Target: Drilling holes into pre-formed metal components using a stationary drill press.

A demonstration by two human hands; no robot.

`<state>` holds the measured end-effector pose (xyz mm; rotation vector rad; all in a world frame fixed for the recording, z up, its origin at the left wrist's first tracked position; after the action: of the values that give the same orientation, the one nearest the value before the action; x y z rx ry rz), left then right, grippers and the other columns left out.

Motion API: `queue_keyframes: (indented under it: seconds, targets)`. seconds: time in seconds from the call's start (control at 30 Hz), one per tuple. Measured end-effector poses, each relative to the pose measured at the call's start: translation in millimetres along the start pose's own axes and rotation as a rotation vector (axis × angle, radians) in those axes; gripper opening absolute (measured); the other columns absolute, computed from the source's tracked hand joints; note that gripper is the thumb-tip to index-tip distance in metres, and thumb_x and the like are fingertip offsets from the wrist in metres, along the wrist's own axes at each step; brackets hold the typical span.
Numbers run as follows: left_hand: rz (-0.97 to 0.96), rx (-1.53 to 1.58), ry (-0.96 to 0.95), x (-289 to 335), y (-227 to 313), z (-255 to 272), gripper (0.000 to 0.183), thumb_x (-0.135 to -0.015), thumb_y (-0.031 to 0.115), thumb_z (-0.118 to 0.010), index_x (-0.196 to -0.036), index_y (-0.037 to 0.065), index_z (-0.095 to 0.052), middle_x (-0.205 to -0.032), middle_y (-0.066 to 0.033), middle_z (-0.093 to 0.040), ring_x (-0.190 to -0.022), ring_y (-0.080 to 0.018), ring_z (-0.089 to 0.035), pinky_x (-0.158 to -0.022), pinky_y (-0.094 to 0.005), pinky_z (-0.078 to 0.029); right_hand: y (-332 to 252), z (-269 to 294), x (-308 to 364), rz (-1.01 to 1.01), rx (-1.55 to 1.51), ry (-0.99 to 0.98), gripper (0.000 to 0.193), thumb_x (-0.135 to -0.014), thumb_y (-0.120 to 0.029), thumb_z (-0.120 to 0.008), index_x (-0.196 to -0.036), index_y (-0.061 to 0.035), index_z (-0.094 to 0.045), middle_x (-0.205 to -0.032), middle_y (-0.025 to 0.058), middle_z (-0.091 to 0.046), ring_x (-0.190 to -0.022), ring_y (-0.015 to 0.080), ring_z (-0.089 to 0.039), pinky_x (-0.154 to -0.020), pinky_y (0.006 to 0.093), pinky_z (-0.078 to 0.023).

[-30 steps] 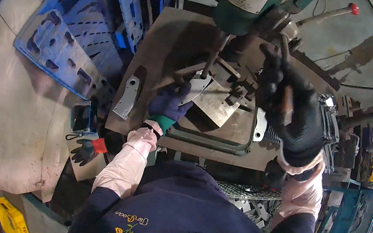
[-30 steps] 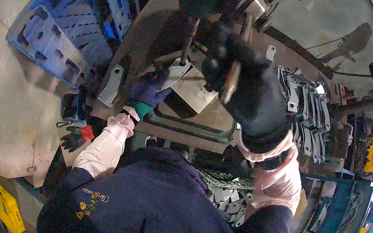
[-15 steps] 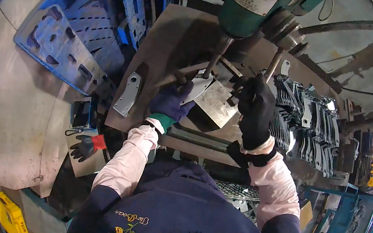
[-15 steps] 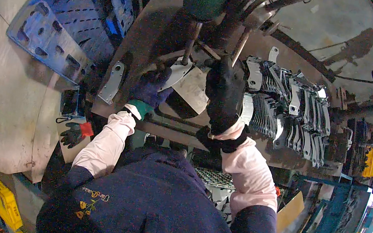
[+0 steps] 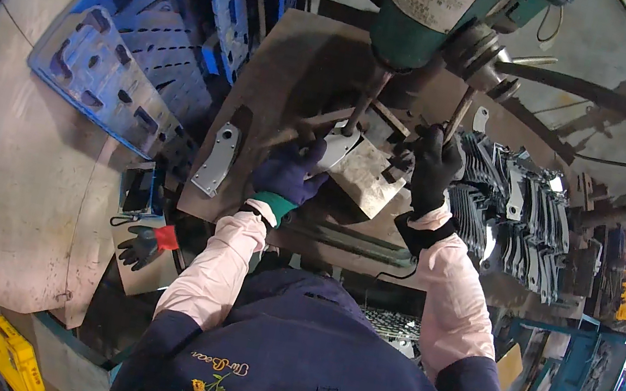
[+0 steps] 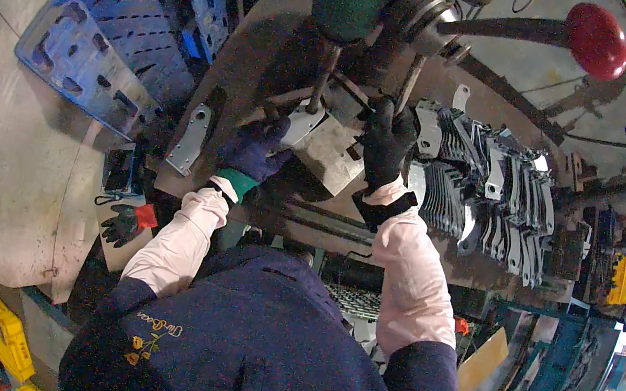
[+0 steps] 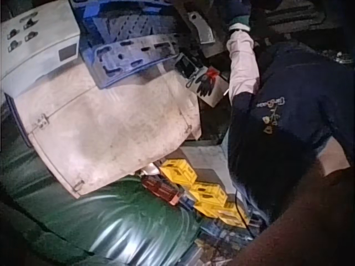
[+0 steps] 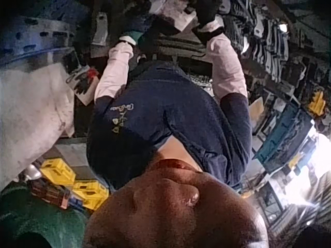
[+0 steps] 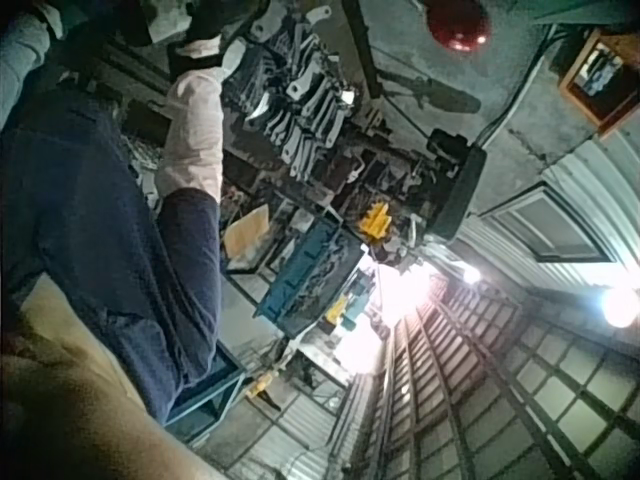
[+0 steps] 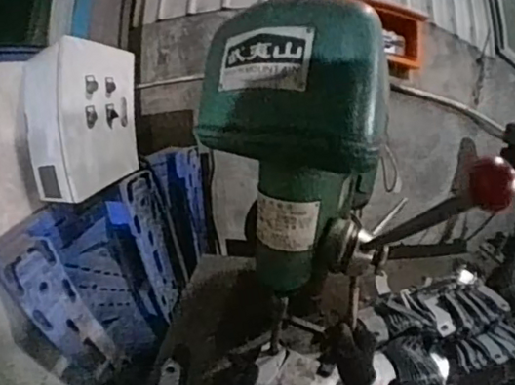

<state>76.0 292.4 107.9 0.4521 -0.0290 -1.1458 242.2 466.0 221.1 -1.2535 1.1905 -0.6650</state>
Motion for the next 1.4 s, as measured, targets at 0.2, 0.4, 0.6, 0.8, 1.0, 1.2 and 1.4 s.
queue_keyframes:
  seconds: [0.2,0.4,0.6,0.8,1.0,1.2,1.4]
  targets:
    - [-0.045,0.018,0.091,-1,-2,-2,0.067,-0.08,0.043,-0.068,-0.141,0.026,-0.045,-0.117,-0.0201,-0.061,-0.103,-0.0416,-0.059,-0.089,-0.0506,-0.047,7,5,-11,0.033,0.064,-0.03,0.019,-0.096,-0.017,-0.055,-0.095,-0.0003,-0.065,-0.076,0.004,-0.064,-0.062,0.0093,-0.058,-0.051,0.0257,-0.044]
    - [-0.086,0.049,0.153,2,4,9,0.064,-0.078,0.038,-0.07,-0.137,0.023,-0.05,-0.118,-0.0164,-0.063,-0.105,-0.0372,-0.061,-0.091,-0.0477,-0.048,27,21,-29,0.156,0.234,-0.007,0.017,-0.094,-0.014,-0.058,-0.098,0.0001,-0.066,-0.075,0.0047,-0.065,-0.063,0.0103,-0.056,-0.056,0.0276,-0.044]
    - [-0.056,0.035,0.14,2,-1,1,0.065,-0.078,0.042,-0.069,-0.137,0.027,-0.047,-0.117,-0.0174,-0.061,-0.104,-0.0388,-0.06,-0.087,-0.0479,-0.049,32,21,-34,0.184,0.184,0.02,0.016,-0.094,-0.014,-0.058,-0.099,-0.0006,-0.066,-0.075,0.0039,-0.064,-0.062,0.0114,-0.054,-0.057,0.0298,-0.044]
    - [-0.109,0.028,0.183,1,-1,3,0.067,-0.077,0.04,-0.071,-0.138,0.025,-0.048,-0.12,-0.0124,-0.063,-0.105,-0.0351,-0.061,-0.089,-0.0447,-0.05,33,22,-39,0.188,0.189,0.007,0.018,-0.095,-0.017,-0.059,-0.1,-0.001,-0.066,-0.075,0.0024,-0.062,-0.063,0.0111,-0.054,-0.058,0.0284,-0.043]
    - [-0.14,0.106,0.227,1,-3,3,0.067,-0.078,0.045,-0.069,-0.138,0.025,-0.048,-0.118,-0.0125,-0.064,-0.102,-0.0366,-0.062,-0.088,-0.0454,-0.05,32,23,-43,0.275,0.212,0.013,0.019,-0.095,-0.016,-0.058,-0.099,-0.001,-0.068,-0.074,0.0012,-0.06,-0.064,0.0104,-0.054,-0.057,0.0274,-0.042]
    - [-0.084,0.012,0.118,1,0,7,0.064,-0.079,0.043,-0.07,-0.137,0.025,-0.049,-0.116,-0.0146,-0.065,-0.102,-0.0359,-0.063,-0.087,-0.0463,-0.051,34,32,-67,0.538,0.418,0.013,0.024,-0.096,-0.02,-0.054,-0.098,-0.0034,-0.072,-0.063,-0.0023,-0.053,-0.057,0.0075,-0.05,-0.051,0.0274,-0.039]
    - [-0.092,0.004,0.275,15,-12,4,0.063,-0.078,0.048,-0.069,-0.134,0.025,-0.052,-0.117,-0.0138,-0.065,-0.102,-0.0371,-0.063,-0.087,-0.046,-0.052,80,36,-124,0.04,0.192,-0.082,0.031,-0.098,-0.032,-0.052,-0.106,-0.0074,-0.07,-0.067,0.0021,-0.058,-0.063,0.0116,-0.055,-0.057,0.0307,-0.043]
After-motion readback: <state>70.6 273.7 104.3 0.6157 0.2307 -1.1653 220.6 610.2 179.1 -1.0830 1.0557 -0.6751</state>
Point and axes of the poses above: each hand's wrist, its own x-axis away from the middle knuckle, its own z-axis out of the back of the hand, y = z × x, the point moved 3 cm from there along -x, towards the middle knuckle
